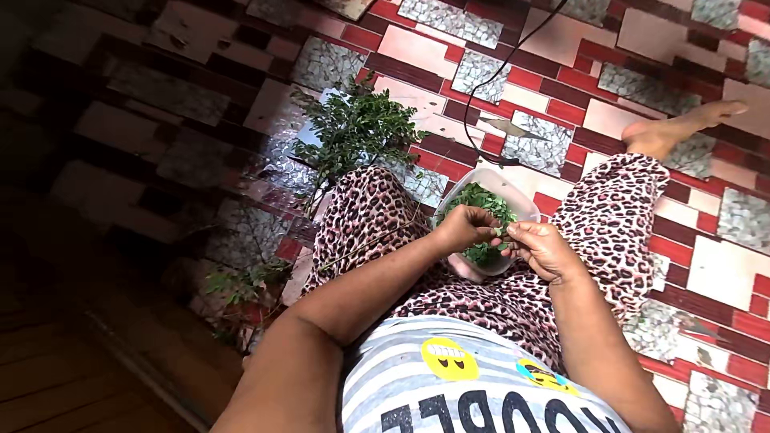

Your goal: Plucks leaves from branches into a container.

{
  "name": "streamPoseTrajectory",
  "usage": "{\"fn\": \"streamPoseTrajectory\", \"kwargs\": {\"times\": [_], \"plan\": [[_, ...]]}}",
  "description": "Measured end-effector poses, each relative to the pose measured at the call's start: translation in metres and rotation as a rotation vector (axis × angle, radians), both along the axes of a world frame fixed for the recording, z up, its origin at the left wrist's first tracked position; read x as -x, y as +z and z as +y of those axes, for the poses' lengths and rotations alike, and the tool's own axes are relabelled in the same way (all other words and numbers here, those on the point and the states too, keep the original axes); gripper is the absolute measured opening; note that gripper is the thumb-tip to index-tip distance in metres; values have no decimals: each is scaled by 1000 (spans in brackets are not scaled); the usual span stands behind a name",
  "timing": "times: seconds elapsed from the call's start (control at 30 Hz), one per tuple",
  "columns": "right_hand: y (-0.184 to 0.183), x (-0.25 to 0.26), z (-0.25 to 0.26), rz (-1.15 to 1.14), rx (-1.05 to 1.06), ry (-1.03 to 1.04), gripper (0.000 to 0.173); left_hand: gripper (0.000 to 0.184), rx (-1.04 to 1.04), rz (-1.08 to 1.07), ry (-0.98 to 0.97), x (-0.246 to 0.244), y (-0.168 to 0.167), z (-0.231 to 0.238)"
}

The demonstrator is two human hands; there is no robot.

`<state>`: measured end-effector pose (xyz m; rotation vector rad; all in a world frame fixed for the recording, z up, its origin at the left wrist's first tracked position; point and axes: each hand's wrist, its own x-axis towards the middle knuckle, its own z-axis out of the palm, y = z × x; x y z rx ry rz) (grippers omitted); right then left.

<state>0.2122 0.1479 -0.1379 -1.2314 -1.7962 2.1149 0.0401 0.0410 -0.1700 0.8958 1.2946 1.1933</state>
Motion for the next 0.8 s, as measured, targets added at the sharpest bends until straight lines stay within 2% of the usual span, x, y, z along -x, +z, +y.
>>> {"fn": "streamPoseTrajectory", "kwargs": {"times": [0.17, 0.23, 0.33, 0.4, 0.47, 0.53, 0.67, 0.8], "plan": [[-5, 0, -1, 40, 99, -25, 29, 15, 44, -84, 12, 3, -7, 0], [-6, -1, 0, 37, 68, -12, 27, 17, 48, -37, 15, 3, -8, 1], [0, -3, 4, -143, -196, 70, 21, 23, -6, 313, 32, 12, -2, 0], [15, -4, 8, -332, -337, 144, 27, 25, -33, 600, 69, 23, 6, -1], [27, -8, 11, -383, -417, 127, 29, 25, 16, 810, 87, 35, 12, -5], [34, -15, 16, -356, -492, 58, 28, 30, 133, 918, 55, 45, 13, -10], [32, -29, 24, -270, -584, -61, 17, 36, 349, 955, -74, 50, 11, -15], [18, -37, 24, -219, -620, -61, 9, 36, 453, 912, -129, 50, 18, -14]]}}
